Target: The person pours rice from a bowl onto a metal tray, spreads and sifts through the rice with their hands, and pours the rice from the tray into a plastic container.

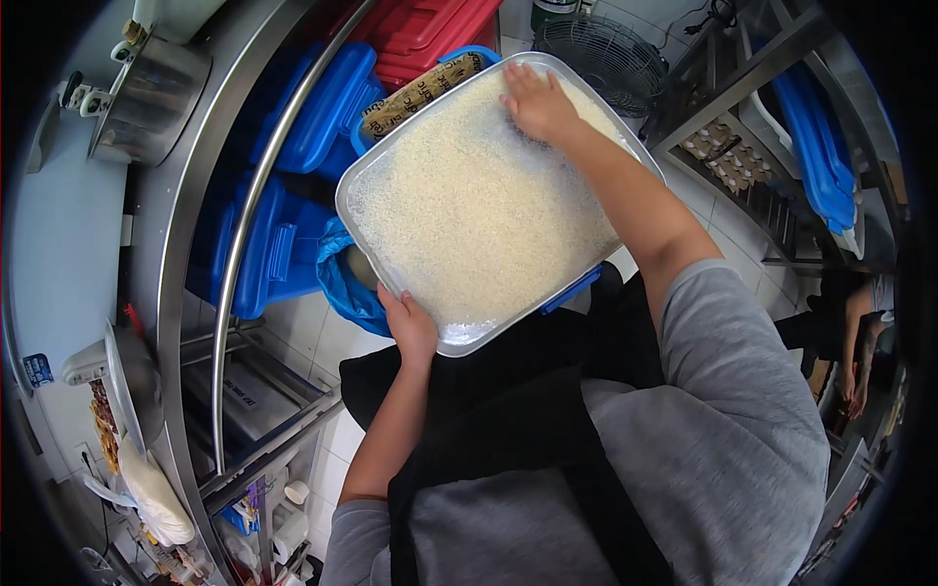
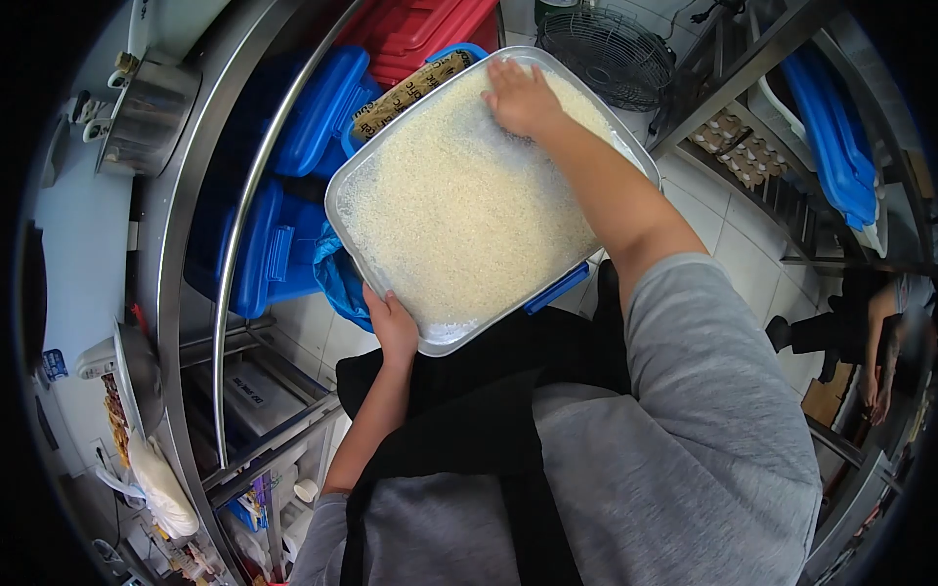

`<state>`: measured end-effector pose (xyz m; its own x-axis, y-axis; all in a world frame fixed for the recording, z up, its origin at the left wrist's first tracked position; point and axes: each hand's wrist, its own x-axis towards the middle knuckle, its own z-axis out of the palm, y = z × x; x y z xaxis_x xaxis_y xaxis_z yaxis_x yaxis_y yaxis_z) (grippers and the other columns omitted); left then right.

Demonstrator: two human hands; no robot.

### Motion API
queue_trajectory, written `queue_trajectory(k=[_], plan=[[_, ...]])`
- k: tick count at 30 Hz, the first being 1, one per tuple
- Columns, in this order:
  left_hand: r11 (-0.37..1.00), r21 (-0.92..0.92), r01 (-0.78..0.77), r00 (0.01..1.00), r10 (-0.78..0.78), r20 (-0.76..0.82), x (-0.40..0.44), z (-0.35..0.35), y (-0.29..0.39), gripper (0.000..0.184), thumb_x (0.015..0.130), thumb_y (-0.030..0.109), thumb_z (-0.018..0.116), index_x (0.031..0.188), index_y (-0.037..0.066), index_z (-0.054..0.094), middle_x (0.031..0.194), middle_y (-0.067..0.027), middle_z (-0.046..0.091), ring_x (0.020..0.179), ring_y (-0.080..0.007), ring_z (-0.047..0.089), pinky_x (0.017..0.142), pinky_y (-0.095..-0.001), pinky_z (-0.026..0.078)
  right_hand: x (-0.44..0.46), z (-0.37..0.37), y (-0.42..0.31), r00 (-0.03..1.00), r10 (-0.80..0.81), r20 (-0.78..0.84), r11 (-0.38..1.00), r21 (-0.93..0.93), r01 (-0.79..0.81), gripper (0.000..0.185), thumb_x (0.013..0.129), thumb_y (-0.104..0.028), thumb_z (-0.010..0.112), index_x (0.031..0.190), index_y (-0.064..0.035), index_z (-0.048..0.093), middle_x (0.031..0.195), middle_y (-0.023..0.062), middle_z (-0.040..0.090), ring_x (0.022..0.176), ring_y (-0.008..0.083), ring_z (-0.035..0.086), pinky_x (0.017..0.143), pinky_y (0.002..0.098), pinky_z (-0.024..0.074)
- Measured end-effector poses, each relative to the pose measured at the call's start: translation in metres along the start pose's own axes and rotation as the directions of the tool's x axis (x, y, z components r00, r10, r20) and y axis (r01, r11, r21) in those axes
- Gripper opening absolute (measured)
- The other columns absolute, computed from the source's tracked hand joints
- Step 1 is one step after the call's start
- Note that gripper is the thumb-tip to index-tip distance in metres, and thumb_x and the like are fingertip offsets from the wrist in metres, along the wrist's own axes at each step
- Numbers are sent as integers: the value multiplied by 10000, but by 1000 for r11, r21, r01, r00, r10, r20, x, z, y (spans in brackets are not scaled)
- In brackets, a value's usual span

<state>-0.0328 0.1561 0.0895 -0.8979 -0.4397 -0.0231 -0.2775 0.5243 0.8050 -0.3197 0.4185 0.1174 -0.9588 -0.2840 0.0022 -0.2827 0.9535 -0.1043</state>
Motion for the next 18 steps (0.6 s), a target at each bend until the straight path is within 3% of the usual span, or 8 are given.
queue_trajectory(k=[5, 8, 10, 12, 14, 15, 18], plan=[[1000, -4, 8, 1000, -8, -1, 0, 1, 1, 481, 983, 52, 398, 1416, -105, 262, 1290, -335, 502, 1175, -436, 533, 1004, -414, 400, 5, 17, -5, 1000, 17, -5, 1000, -18, -17, 592, 1030, -388, 262, 1528, -73, 208, 1605, 72, 190, 1480, 225, 175, 1202, 463, 117], [1000, -18, 25, 1000, -25, 11, -1, 0, 6, 479, 985, 52, 395, 1416, -106, 262, 1289, -335, 503, 1171, -432, 536, 999, -410, 403, -24, 26, -35, 996, -92, -18, 995, 23, 93, 594, 1028, -394, 268, 1527, -76, 217, 1603, 69, 197, 1479, 223, 178, 1203, 457, 117], [1000, -5, 27, 999, -27, 16, 0, -1, 8, 477, 985, 50, 394, 1418, -102, 263, 1287, -334, 505, 1168, -429, 539, 997, -409, 405, -42, 22, -46, 955, -296, 36, 952, 86, 292, 604, 1026, -400, 272, 1528, -71, 207, 1602, 80, 197, 1481, 226, 173, 1204, 455, 113], [999, -24, 46, 999, -46, 10, -1, -1, 10, 473, 983, 44, 393, 1417, -97, 269, 1282, -327, 512, 1158, -423, 546, 992, -407, 408, -43, 13, -42, 959, -282, 29, 958, 71, 279, 606, 1026, -403, 270, 1531, -75, 197, 1600, 74, 207, 1479, 216, 179, 1204, 456, 111], [999, -23, 30, 999, -29, 13, -2, -1, 9, 472, 982, 42, 394, 1417, -93, 272, 1282, -325, 513, 1158, -421, 546, 995, -407, 407, -30, 8, -24, 998, -22, -57, 998, -55, 19, 592, 1029, -401, 260, 1533, -95, 200, 1598, 51, 218, 1475, 198, 191, 1205, 455, 108], [1000, -25, 11, 1000, -10, 12, -1, -1, 9, 471, 981, 41, 394, 1418, -89, 275, 1283, -323, 514, 1157, -420, 547, 998, -408, 405, -24, 7, -11, 998, 29, -58, 996, -81, -34, 584, 1030, -399, 256, 1530, -101, 211, 1600, 45, 214, 1475, 197, 188, 1205, 454, 109], [999, -31, -30, 1000, 30, -10, 1, 2, -1, 471, 976, 32, 396, 1417, -84, 281, 1280, -317, 517, 1167, -415, 543, 1010, -409, 397, -17, 7, 18, 997, 77, -29, 992, -100, -79, 589, 1028, -397, 260, 1528, -90, 212, 1603, 67, 195, 1481, 213, 170, 1206, 452, 109]])
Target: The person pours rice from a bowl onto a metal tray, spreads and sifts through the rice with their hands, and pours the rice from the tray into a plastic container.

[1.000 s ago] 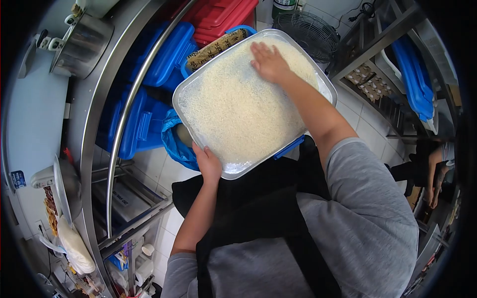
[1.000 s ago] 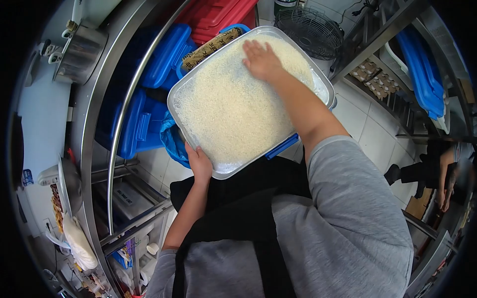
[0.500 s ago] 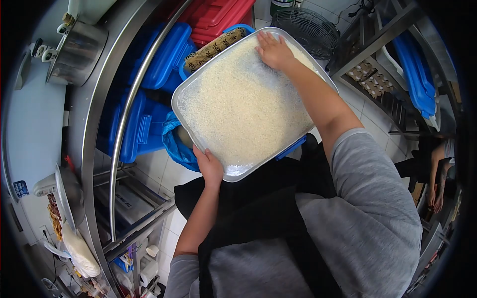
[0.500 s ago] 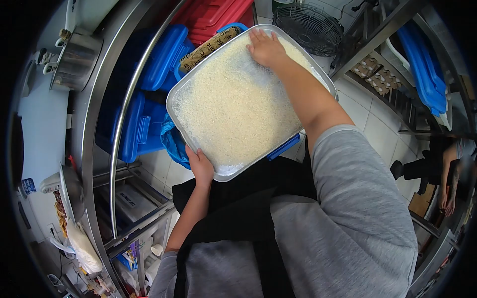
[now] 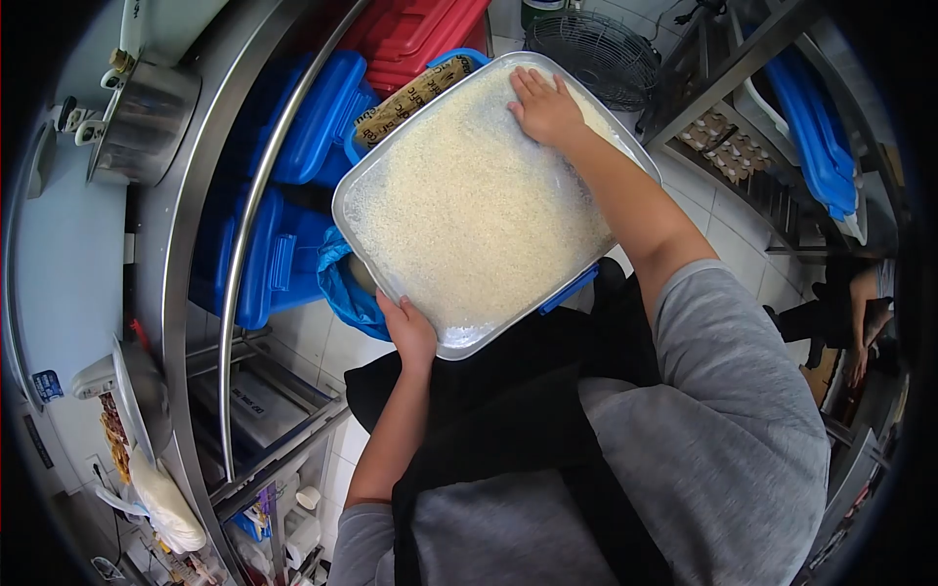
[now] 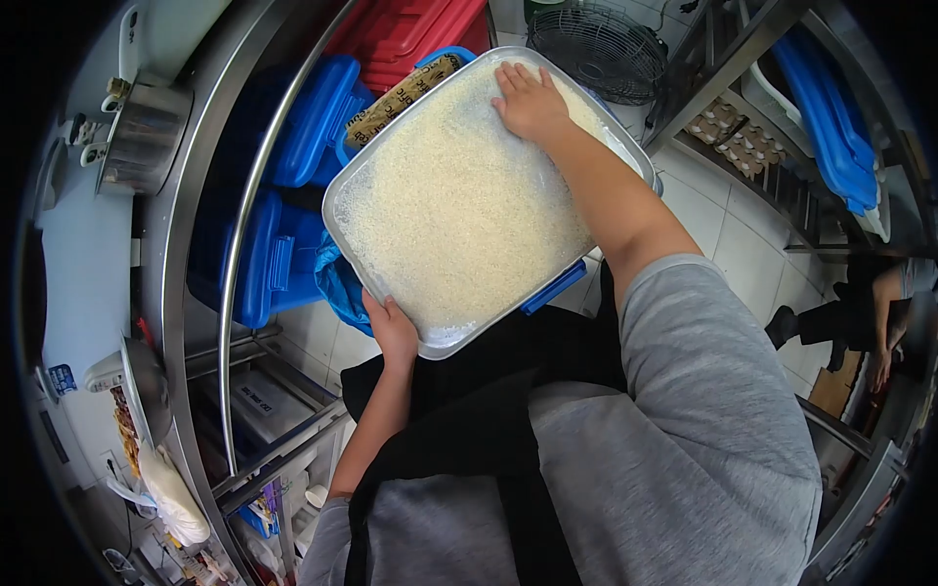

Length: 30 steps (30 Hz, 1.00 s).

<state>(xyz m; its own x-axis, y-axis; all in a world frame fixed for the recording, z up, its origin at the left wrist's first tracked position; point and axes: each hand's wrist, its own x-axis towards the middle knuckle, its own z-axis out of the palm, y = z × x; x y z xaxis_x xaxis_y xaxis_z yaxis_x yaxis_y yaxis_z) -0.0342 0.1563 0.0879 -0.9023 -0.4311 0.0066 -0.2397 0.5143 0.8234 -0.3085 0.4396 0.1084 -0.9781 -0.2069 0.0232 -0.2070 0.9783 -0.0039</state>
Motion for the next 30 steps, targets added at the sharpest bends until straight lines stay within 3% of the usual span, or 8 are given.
queue_trajectory(k=[5, 7, 10, 16, 18, 20, 26, 30], plan=[[1000, -7, 29, 1000, -29, 2, 0, 1, -4, 475, 972, 31, 397, 1419, -80, 281, 1284, -314, 512, 1178, -414, 534, 1021, -411, 390, -18, 5, -18, 999, -48, 24, 996, 81, 46, 592, 1029, -400, 259, 1527, -82, 215, 1607, 71, 182, 1483, 222, 163, 1204, 448, 118], [999, -11, 35, 999, -35, 5, 0, 0, -2, 476, 972, 32, 397, 1418, -83, 281, 1287, -314, 510, 1179, -414, 532, 1021, -411, 390, -33, 9, -30, 975, -216, 48, 967, 146, 208, 592, 1030, -400, 257, 1521, -72, 227, 1603, 77, 195, 1480, 229, 173, 1202, 453, 121], [998, -45, 47, 999, -47, 11, 0, 0, -1, 478, 973, 36, 400, 1418, -90, 278, 1291, -320, 507, 1173, -418, 537, 1015, -410, 394, -36, -1, -19, 977, -212, -24, 977, -27, 212, 591, 1029, -395, 260, 1517, -64, 237, 1596, 84, 217, 1478, 227, 183, 1201, 460, 121], [998, -29, 59, 998, -59, 15, 1, 1, -3, 479, 970, 30, 403, 1417, -91, 279, 1283, -318, 510, 1169, -414, 540, 1007, -405, 400, -57, 7, 24, 994, -77, -74, 996, -53, 73, 583, 1022, -374, 291, 1514, -64, 251, 1589, 94, 232, 1467, 235, 219, 1191, 468, 149], [998, -25, 52, 999, -52, 10, 1, 1, -3, 458, 980, 38, 395, 1415, -71, 301, 1304, -265, 513, 1176, -344, 543, 1027, -380, 389, -78, 9, 6, 987, -159, -22, 984, 78, 160, 587, 1019, -374, 307, 1511, -58, 253, 1587, 99, 235, 1467, 236, 221, 1187, 471, 170], [998, -16, 53, 999, -52, 9, 1, 0, -2, 457, 980, 38, 394, 1413, -73, 302, 1303, -267, 513, 1177, -346, 542, 1027, -380, 388, -84, 7, 0, 978, -207, -21, 968, 141, 208, 588, 1017, -368, 319, 1509, -53, 254, 1584, 107, 240, 1465, 238, 227, 1180, 477, 190], [999, -9, 47, 999, -47, 9, 3, 2, -5, 465, 974, 35, 398, 1413, -82, 298, 1307, -292, 503, 1183, -378, 536, 1023, -393, 390, -82, 16, 47, 989, -77, -125, 997, 5, 78, 593, 1012, -360, 333, 1506, -43, 249, 1580, 121, 245, 1463, 252, 228, 1183, 456, 188], [999, 15, 42, 999, -42, -14, 2, 3, -5, 470, 969, 31, 403, 1414, -79, 299, 1303, -315, 497, 1179, -411, 534, 1016, -413, 395, -122, 0, 30, 979, -199, 35, 956, 227, 186, 587, 1019, -359, 325, 1509, -49, 241, 1587, 120, 222, 1466, 266, 214, 1186, 454, 179]])
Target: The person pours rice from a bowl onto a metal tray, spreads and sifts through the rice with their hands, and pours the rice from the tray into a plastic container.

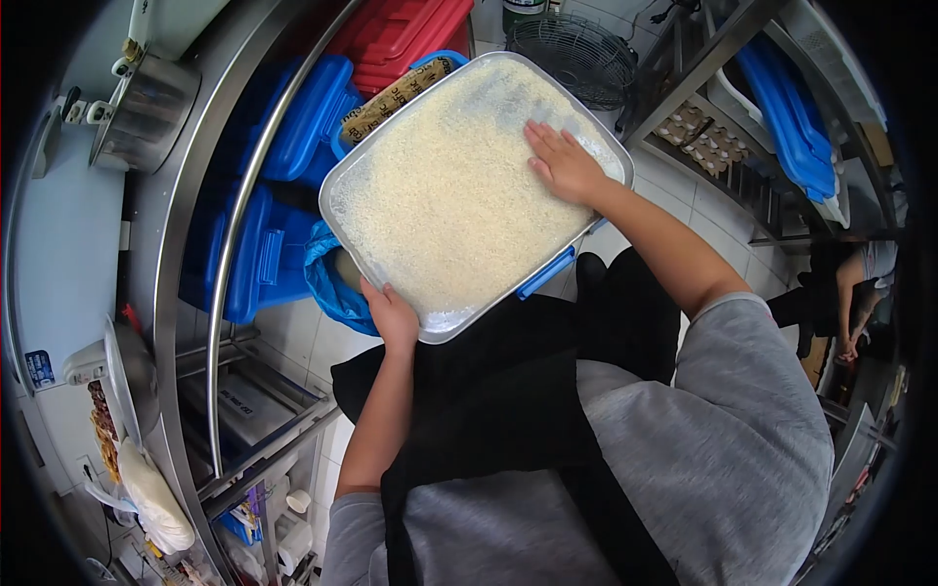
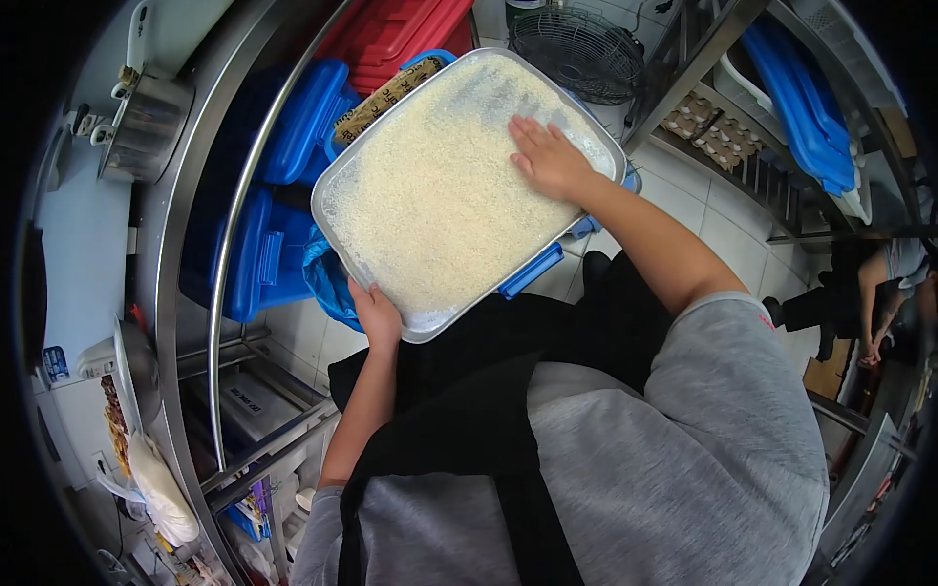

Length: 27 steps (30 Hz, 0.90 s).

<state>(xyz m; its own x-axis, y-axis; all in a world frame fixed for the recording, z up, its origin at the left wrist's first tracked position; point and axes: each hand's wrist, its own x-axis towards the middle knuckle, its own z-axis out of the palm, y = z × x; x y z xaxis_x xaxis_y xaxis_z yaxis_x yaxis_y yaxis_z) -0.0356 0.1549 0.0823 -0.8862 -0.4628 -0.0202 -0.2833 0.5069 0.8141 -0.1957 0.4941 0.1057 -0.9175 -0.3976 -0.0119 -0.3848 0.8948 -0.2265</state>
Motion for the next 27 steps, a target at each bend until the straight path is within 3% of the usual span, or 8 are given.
queue_trajectory(k=[4, 8, 10, 13, 15, 20, 22, 27], plan=[[1000, -14, -9, 1000, 9, 4, 1, -1, 1, 472, 970, 34, 402, 1417, -74, 298, 1295, -316, 505, 1176, -419, 537, 1012, -416, 398, -14, -2, -14, 995, 56, -87, 998, -29, -59, 600, 1016, -372, 335, 1514, -55, 230, 1589, 115, 218, 1468, 266, 210, 1186, 483, 158], [1000, 14, 13, 1000, -14, 16, 0, -2, 4, 462, 969, 34, 403, 1408, -77, 313, 1322, -280, 501, 1203, -363, 526, 1038, -382, 381, -21, 7, -41, 999, 22, -28, 998, -56, -24, 600, 1010, -352, 361, 1524, -80, 214, 1592, 103, 213, 1470, 270, 206, 1182, 501, 149], [1000, 20, 10, 1000, -10, 5, 2, -2, 2, 463, 968, 32, 402, 1412, -68, 315, 1327, -277, 498, 1208, -360, 523, 1040, -379, 379, -21, 1, -59, 987, 24, -160, 995, -87, -38, 621, 1007, -391, 355, 1521, -71, 220, 1592, 89, 220, 1470, 252, 207, 1184, 505, 143], [997, -42, -71, 997, 71, 4, 0, -1, -4, 472, 976, 43, 404, 1427, -46, 301, 1296, -285, 522, 1183, -385, 541, 1013, -395, 399, -29, 14, -70, 998, 50, -35, 996, -74, -52, 615, 1006, -387, 358, 1524, -86, 222, 1595, 81, 212, 1474, 244, 192, 1185, 509, 132], [982, -189, -6, 999, 12, 31, 2, -1, -5, 471, 979, 50, 415, 1431, -31, 308, 1296, -250, 534, 1184, -343, 545, 1015, -375, 395, -26, 16, -72, 997, 53, -62, 996, -65, -57, 613, 1006, -390, 357, 1525, -94, 222, 1597, 78, 208, 1476, 242, 183, 1186, 509, 127], [968, -250, -26, 1000, 29, 10, 2, 0, -6, 437, 996, 83, 425, 1413, -22, 345, 1272, -204, 557, 1133, -277, 565, 997, -355, 410, -26, 26, -86, 1000, -9, -30, 999, -48, 8, 606, 1007, -393, 357, 1529, -115, 223, 1600, 72, 200, 1479, 244, 174, 1186, 512, 117], [804, -537, 253, 966, -182, 183, 5, 0, -7, 377, 1029, 134, 407, 1374, -18, 407, 1257, -169, 576, 1116, -244, 573, 990, -346, 423, -24, 17, -93, 1000, 25, -14, 999, -28, -25, 601, 1009, -391, 356, 1531, -126, 221, 1602, 71, 196, 1477, 252, 177, 1186, 514, 111], [803, -505, 316, 948, -252, 192, -4, -6, -5, 348, 1027, 158, 421, 1313, -35, 462, 1151, -135, 622, 1013, -202, 603, 919, -331, 456, -29, -11, -74, 974, 84, -212, 996, 52, -74, 591, 997, -351, 402, 1526, -148, 236, 1589, 88, 234, 1462, 279, 229, 1166, 527, 169]])
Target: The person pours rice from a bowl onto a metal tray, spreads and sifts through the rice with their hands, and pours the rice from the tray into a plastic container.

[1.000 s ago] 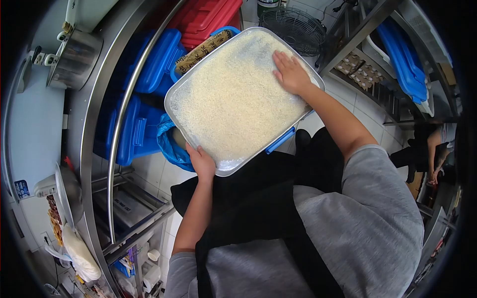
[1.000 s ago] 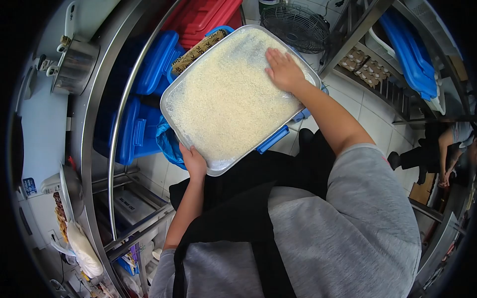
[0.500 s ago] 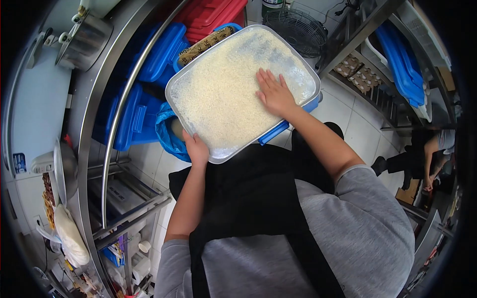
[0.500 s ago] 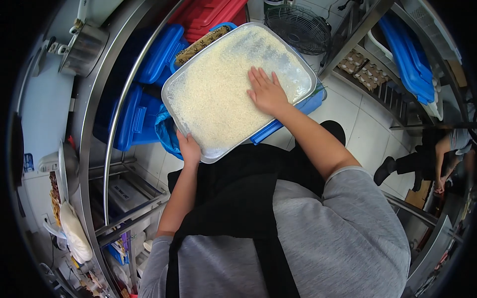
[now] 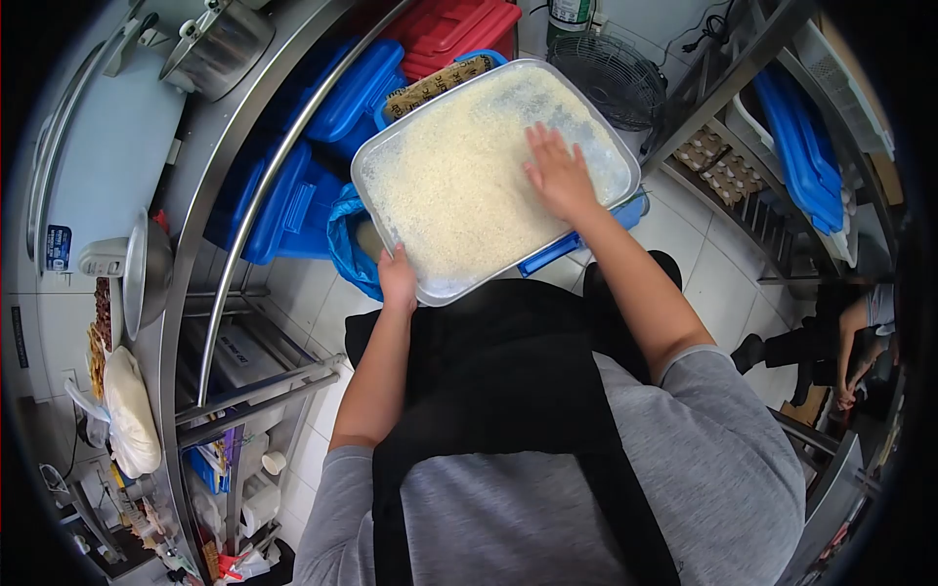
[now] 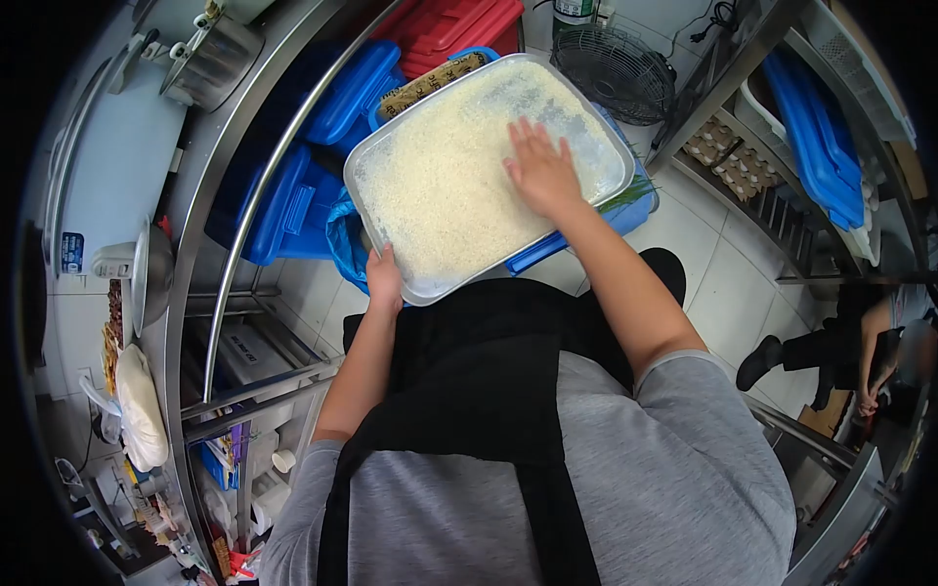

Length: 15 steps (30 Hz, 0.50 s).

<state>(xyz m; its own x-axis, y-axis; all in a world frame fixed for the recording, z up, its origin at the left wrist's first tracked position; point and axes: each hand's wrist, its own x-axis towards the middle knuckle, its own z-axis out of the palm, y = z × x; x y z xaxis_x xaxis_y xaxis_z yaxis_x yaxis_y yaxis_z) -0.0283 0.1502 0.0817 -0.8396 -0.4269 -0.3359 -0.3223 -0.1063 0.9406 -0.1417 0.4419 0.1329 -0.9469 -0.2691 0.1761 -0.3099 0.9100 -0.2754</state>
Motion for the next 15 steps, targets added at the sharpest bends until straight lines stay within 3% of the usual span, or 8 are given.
queue_trajectory(k=[4, 7, 8, 9, 11, 12, 15], plan=[[999, -41, -10, 999, 9, -36, -22, -27, 1, 372, 1034, 177, 419, 1327, -50, 443, 1217, -162, 601, 1080, -233, 592, 956, -343, 447, -23, -11, 59, 971, 174, -165, 985, 6, -175, 617, 946, -281, 501, 1505, -139, 282, 1562, 114, 289, 1432, 315, 291, 1121, 537, 258], [999, -40, 8, 999, -10, -54, -38, -59, 1, 395, 1036, 191, 426, 1349, -51, 421, 1282, -173, 571, 1143, -250, 570, 989, -357, 435, -46, -9, 79, 938, 332, -103, 943, 67, -327, 624, 918, -236, 532, 1491, -127, 310, 1551, 131, 309, 1408, 332, 330, 1079, 535, 311], [997, -77, 24, 997, -29, -67, -45, -70, 1, 401, 1032, 198, 438, 1347, -50, 424, 1276, -168, 573, 1138, -257, 575, 979, -362, 444, -51, -6, 78, 918, 388, -78, 913, 171, -372, 578, 917, -222, 518, 1463, -111, 365, 1512, 152, 371, 1379, 328, 376, 1054, 530, 337], [997, -70, 25, 998, -29, -62, -52, -77, 6, 401, 1032, 198, 438, 1347, -50, 424, 1276, -168, 573, 1138, -257, 575, 979, -362, 444, -53, 0, 79, 915, 396, -77, 909, 173, -379, 578, 917, -222, 518, 1463, -111, 365, 1512, 152, 371, 1379, 328, 376, 1054, 530, 337], [998, -45, 40, 991, -45, -124, -68, -89, 16, 378, 1027, 189, 425, 1314, -57, 441, 1224, -182, 594, 1086, -263, 605, 943, -362, 466, -56, 20, 81, 942, 336, -23, 873, 384, -302, 492, 925, -228, 500, 1395, -85, 466, 1459, 156, 441, 1359, 319, 404, 1043, 525, 352], [999, -39, 39, 991, -43, -123, -76, -93, 21, 378, 1027, 189, 425, 1314, -57, 441, 1224, -182, 594, 1086, -263, 605, 943, -362, 466, -57, 23, 70, 937, 338, -85, 879, 383, -283, 420, 933, -236, 478, 1317, -83, 552, 1420, 132, 488, 1360, 301, 404, 1056, 534, 333], [998, -44, 37, 975, -46, -217, -90, -99, 44, 362, 1014, 170, 433, 1308, -42, 448, 1203, -178, 602, 1082, -269, 608, 921, -371, 479, -48, 25, 50, 941, 303, -152, 929, 267, -256, 398, 938, -243, 467, 1291, -96, 579, 1411, 98, 502, 1365, 295, 396, 1076, 546, 298]])
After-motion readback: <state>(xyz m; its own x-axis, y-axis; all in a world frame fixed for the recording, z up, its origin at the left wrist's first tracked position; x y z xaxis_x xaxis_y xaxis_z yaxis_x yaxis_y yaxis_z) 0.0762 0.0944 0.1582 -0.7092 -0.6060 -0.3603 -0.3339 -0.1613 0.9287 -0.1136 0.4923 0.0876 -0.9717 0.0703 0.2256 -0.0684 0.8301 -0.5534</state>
